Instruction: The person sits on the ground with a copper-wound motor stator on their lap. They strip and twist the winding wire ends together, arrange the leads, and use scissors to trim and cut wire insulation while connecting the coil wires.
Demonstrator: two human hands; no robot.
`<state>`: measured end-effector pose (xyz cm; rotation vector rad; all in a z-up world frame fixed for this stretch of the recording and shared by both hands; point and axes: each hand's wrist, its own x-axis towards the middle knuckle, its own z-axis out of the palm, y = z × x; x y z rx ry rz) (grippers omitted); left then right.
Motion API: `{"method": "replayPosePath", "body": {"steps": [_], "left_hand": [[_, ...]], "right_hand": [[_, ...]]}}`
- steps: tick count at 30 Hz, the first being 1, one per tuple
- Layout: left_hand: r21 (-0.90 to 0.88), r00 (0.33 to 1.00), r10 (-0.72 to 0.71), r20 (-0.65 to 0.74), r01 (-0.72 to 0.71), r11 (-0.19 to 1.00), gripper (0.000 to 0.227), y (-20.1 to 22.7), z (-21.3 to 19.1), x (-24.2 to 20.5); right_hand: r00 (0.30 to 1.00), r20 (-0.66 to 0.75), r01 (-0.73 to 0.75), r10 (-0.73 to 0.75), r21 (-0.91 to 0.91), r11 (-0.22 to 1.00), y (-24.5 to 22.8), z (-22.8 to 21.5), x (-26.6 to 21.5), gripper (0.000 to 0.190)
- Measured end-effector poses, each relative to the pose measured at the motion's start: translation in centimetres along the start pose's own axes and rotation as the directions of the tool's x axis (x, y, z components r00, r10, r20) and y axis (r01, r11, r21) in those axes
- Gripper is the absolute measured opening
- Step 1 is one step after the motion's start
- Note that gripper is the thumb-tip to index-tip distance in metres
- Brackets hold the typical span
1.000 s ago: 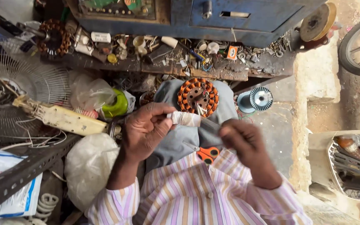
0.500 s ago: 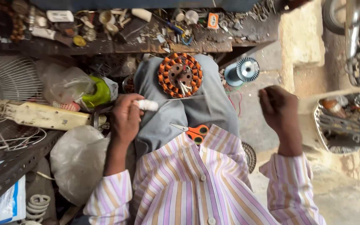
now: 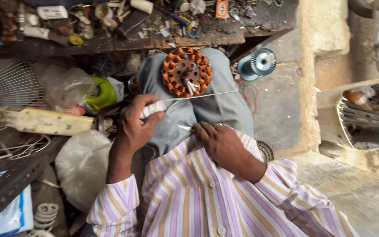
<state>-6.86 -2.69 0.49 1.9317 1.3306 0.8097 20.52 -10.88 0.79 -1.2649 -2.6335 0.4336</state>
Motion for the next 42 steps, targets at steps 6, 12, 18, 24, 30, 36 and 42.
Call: {"method": "replayPosePath", "body": {"steps": [6, 12, 18, 24, 30, 36, 42], "left_hand": [[-0.380, 0.999, 0.030, -0.040, -0.043, 0.924, 0.033, 4.2, -2.0, 0.8], [-0.450, 0.975, 0.220, 0.025, -0.186, 0.874, 0.033, 6.9, -2.4, 0.5], [-0.658, 0.967, 0.168, 0.191, -0.001, 0.753, 0.037, 7.1, -2.6, -1.4], [-0.818, 0.886, 0.073, 0.457, 0.387, 0.425, 0.056, 6.6, -0.5, -0.4], [-0.583, 0.936, 0.166, 0.310, 0.049, 0.811, 0.016, 9.0, -1.0, 2.1], [0.163, 0.908, 0.305, 0.286, -0.359, 0.919, 0.013, 9.3, 0.6, 1.1], [0.149, 0.762, 0.478, 0.436, -0.585, 0.797, 0.019, 10.3, 0.6, 0.1]], "right_hand": [[0.781, 0.498, -0.609, 0.376, 0.475, 0.635, 1.8, -3.1, 0.8, 0.058], [0.965, 0.208, -0.255, -0.159, 0.884, -0.392, 2.6, -2.9, 1.6, 0.066], [0.932, 0.326, -0.363, -0.159, 0.830, -0.423, 2.8, -3.7, 3.3, 0.066], [0.938, 0.286, -0.344, -0.195, 0.835, -0.430, 2.6, -4.3, 2.5, 0.067], [0.965, 0.223, -0.263, -0.139, 0.826, -0.499, 2.2, -3.8, 1.5, 0.065], [0.970, 0.238, -0.178, 0.057, 0.846, -0.503, 2.2, -2.1, 0.4, 0.068], [0.961, 0.270, -0.204, 0.057, 0.836, -0.510, 3.9, -0.2, -0.5, 0.058]]}}
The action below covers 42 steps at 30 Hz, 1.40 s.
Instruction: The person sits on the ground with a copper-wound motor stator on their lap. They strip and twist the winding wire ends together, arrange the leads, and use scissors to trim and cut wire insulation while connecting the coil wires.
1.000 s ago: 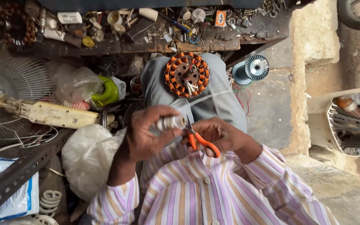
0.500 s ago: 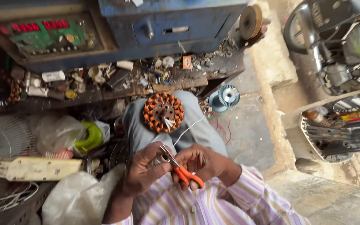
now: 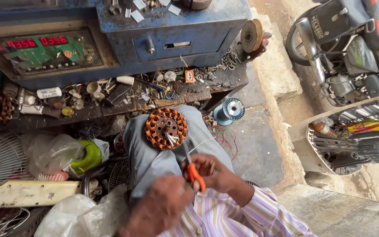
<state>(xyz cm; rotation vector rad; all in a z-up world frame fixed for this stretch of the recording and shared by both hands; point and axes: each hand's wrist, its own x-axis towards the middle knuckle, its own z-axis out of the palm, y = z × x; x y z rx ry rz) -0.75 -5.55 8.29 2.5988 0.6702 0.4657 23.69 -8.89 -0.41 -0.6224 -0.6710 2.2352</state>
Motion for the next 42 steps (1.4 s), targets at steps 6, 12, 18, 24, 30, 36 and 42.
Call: {"method": "replayPosePath", "body": {"steps": [6, 12, 18, 24, 30, 36, 42], "left_hand": [[-0.536, 0.980, -0.190, -0.064, 0.127, 0.834, 0.010, -1.2, 0.1, -2.6], [-0.996, 0.815, -0.572, 0.085, 0.066, -0.054, 0.025, -2.7, -0.9, -4.4], [-0.970, 0.910, -0.368, 0.194, 0.121, -0.212, 0.021, -3.3, 1.8, -2.6], [-0.955, 0.912, -0.375, 0.165, 0.053, -0.290, 0.028, -9.0, -0.4, 0.3], [-0.614, 0.728, -0.647, -0.226, 0.409, 0.675, 0.038, -26.1, 7.0, 2.9], [0.159, 0.864, -0.479, -0.154, 0.500, 0.851, 0.056, -27.4, 6.3, 10.4], [0.375, 0.800, -0.372, -0.471, 0.563, 0.737, 0.055, -20.9, 2.7, 6.0]], "right_hand": [[0.989, -0.054, 0.062, -0.136, -0.688, 0.723, -6.0, 4.9, -0.5, 0.073], [0.981, -0.078, -0.028, 0.177, -0.962, -0.270, -0.5, 0.6, -2.7, 0.026], [0.912, 0.206, 0.149, -0.356, -0.972, -0.181, -6.5, 9.4, 1.5, 0.039], [0.950, -0.251, -0.281, 0.187, -0.423, 0.862, -2.5, 2.9, 1.3, 0.031], [0.930, -0.362, -0.045, -0.062, -0.279, 0.959, -5.2, -0.6, -2.3, 0.032], [0.882, -0.458, -0.003, -0.115, -0.249, 0.968, -5.2, -0.8, -2.7, 0.034], [0.873, -0.475, -0.016, -0.114, -0.262, 0.965, -5.3, -0.1, -2.4, 0.036]]}}
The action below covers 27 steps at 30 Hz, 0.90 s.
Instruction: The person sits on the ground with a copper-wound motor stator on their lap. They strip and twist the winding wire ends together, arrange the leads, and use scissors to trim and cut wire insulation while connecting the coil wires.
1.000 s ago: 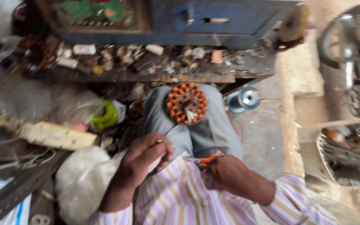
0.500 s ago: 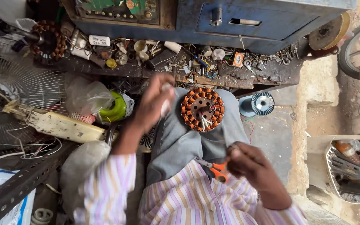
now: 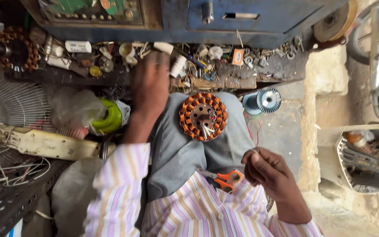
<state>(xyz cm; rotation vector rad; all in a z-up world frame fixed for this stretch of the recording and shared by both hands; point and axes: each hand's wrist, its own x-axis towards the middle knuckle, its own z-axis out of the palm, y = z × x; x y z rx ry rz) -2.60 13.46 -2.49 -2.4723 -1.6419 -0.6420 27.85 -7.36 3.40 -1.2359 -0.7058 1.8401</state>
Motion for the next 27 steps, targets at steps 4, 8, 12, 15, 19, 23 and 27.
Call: {"method": "replayPosePath", "body": {"steps": [4, 8, 12, 15, 19, 23, 27], "left_hand": [[-0.769, 0.956, -0.290, 0.056, 0.226, 0.598, 0.012, 3.8, -5.9, -8.5], [-0.807, 0.850, 0.015, 0.527, 0.506, -0.305, 0.033, 11.5, -8.5, -14.5], [-0.509, 0.635, -0.005, 0.773, 0.615, -0.602, 0.041, 11.9, -9.8, -13.4], [-0.644, 0.766, -0.177, 0.617, 0.364, -0.673, 0.026, 10.1, -9.0, -14.2], [-0.846, 0.810, -0.269, 0.521, 0.448, -0.291, 0.018, 7.7, -13.2, -11.3], [-0.485, 0.999, 0.039, -0.008, -0.038, 0.874, 0.018, 7.5, -15.6, -9.0], [-0.501, 0.935, 0.232, 0.269, -0.070, 0.863, 0.005, 9.6, -13.5, -9.5]], "right_hand": [[0.995, -0.084, 0.055, -0.061, -0.076, 0.996, -0.5, 2.5, -0.4, 0.032], [0.995, -0.076, 0.028, -0.070, -0.457, 0.889, 0.5, 6.9, -0.6, 0.030], [0.913, 0.271, 0.408, -0.305, -0.595, 0.692, 2.2, 10.5, -0.6, 0.021], [0.971, 0.219, 0.237, -0.094, -0.862, 0.447, 2.6, 10.8, -0.4, 0.025], [0.977, 0.141, 0.205, -0.157, -0.807, 0.554, 1.0, 10.5, -0.1, 0.034], [0.813, 0.234, 0.548, -0.533, -0.617, 0.565, -0.6, 9.9, 1.3, 0.059], [0.834, 0.202, 0.545, -0.514, -0.446, 0.710, 1.4, 8.6, 2.5, 0.065]]}}
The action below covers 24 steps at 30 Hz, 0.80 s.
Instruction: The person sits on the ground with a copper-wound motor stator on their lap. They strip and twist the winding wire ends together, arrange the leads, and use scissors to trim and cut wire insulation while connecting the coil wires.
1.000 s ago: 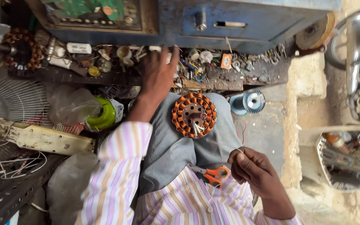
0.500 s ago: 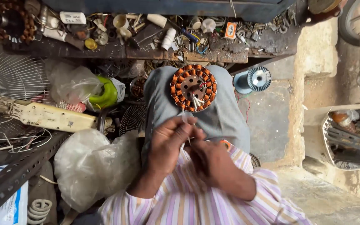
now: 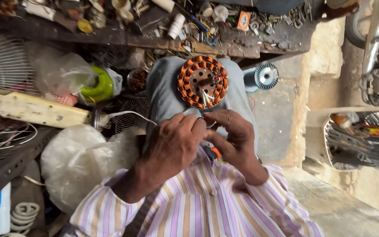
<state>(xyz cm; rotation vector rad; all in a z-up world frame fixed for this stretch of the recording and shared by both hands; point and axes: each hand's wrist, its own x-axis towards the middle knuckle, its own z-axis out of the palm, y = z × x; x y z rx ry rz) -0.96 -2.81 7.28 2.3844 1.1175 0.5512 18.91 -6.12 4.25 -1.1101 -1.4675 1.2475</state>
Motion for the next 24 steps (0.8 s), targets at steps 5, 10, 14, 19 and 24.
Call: {"method": "replayPosePath", "body": {"steps": [5, 10, 14, 19, 24], "left_hand": [[-0.085, 0.996, -0.051, -0.075, 0.044, 0.995, 0.013, -1.3, 1.8, -0.5], [-0.349, 0.946, -0.114, -0.305, 0.001, 0.937, 0.021, -1.9, 1.8, -0.3], [-0.316, 0.927, -0.229, -0.297, 0.131, 0.940, 0.004, -5.1, 4.8, -0.6], [-0.223, 0.884, -0.199, -0.422, 0.111, 0.968, 0.006, -8.3, 5.9, 0.8], [-0.166, 0.907, -0.145, -0.396, 0.084, 0.982, 0.005, -8.6, 5.8, 2.2]], "right_hand": [[0.998, -0.046, -0.039, 0.030, -0.192, 0.981, 2.7, -0.9, -0.4, 0.015], [0.907, -0.007, -0.399, 0.420, 0.296, 0.868, 4.9, -1.9, -0.1, 0.012], [0.890, -0.085, -0.400, 0.447, 0.325, 0.857, 6.1, -3.4, 1.0, 0.010], [0.902, -0.270, -0.307, 0.337, 0.149, 0.940, 5.7, -5.1, 2.1, 0.009], [0.922, -0.277, -0.258, 0.270, 0.080, 0.963, 5.1, -5.6, 3.4, 0.007]]}}
